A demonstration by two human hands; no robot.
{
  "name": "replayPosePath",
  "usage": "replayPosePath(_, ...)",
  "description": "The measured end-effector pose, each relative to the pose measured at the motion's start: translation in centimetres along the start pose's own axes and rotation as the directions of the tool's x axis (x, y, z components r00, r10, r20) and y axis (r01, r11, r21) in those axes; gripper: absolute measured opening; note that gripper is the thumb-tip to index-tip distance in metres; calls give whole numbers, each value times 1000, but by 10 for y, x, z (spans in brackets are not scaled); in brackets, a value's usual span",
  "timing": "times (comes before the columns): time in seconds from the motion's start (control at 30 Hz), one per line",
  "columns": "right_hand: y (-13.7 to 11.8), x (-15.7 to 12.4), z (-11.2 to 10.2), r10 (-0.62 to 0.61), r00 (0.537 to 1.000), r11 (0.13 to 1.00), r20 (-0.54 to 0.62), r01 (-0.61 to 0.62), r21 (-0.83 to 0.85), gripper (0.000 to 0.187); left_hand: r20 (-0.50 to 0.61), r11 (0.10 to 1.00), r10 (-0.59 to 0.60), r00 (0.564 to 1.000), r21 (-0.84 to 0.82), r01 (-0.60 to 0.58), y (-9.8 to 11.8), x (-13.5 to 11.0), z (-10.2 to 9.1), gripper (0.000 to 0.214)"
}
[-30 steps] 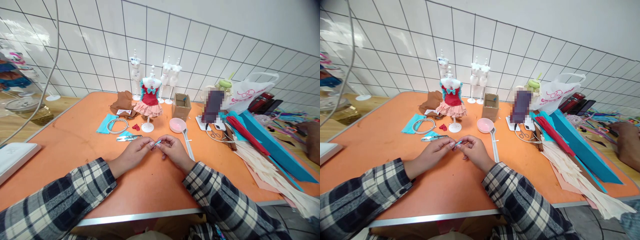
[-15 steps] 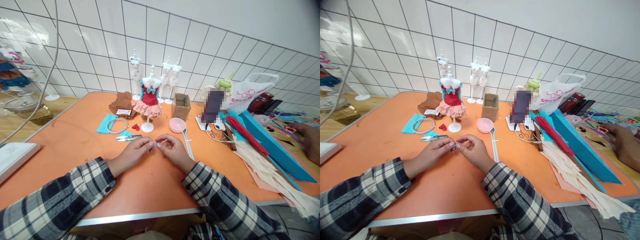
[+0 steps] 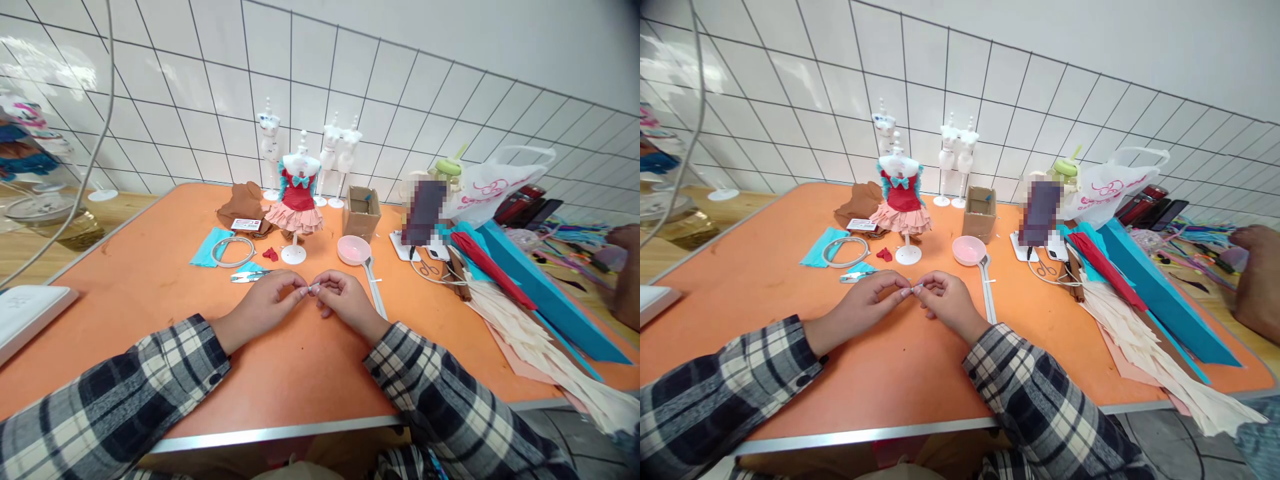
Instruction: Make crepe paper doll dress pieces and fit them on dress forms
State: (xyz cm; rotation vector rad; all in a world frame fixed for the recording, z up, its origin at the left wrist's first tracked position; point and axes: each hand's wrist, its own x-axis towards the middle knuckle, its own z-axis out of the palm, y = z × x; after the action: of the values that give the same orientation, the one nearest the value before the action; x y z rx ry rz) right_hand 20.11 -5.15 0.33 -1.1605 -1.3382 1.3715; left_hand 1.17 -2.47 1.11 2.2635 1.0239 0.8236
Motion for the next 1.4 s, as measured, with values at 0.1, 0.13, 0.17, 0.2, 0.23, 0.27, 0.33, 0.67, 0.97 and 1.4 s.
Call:
replayPosePath(0.1,1,2,0,-7,999,1000,-32,8,12,30,4,998,38,999,48,-39,-2,0,-1,22)
replayPosePath(0.13,1,2,-1,-6,999,1000,-35,6,10,30,6,997,45,999,59,-46,-3,0,-1,23)
replayPosePath(0.17,1,3,-1,-3,999,1000,-37,3,5,30,9,997,48,999,66,-49,-4,1,-2,23)
replayPosePath(0.2,1,3,-2,1,999,1000,-40,-1,0,31,11,996,48,999,70,-49,-5,1,-2,24)
replayPosePath(0.23,1,3,-3,1,999,1000,-43,-1,0,31,12,996,47,999,73,-48,-6,1,-3,24)
replayPosePath(0.27,1,2,-4,-1,999,1000,-47,1,6,31,13,996,44,999,74,-45,-8,2,-3,25)
replayPosePath(0.33,0,2,-5,-8,999,1000,-46,10,28,34,13,997,34,999,72,-35,-9,2,-4,25)
replayPosePath(0.67,4,3,-1,-43,998,995,-44,39,-88,28,43,996,35,998,86,-39,-13,3,-2,28)
replayPosePath(0.97,7,5,0,-305,950,905,-62,269,-329,12,76,997,51,996,-56,-47,-8,5,-2,28)
replayPosePath(1.4,10,18,14,-549,820,570,163,510,-644,17,-181,878,-335,925,-417,236,-21,7,-54,31)
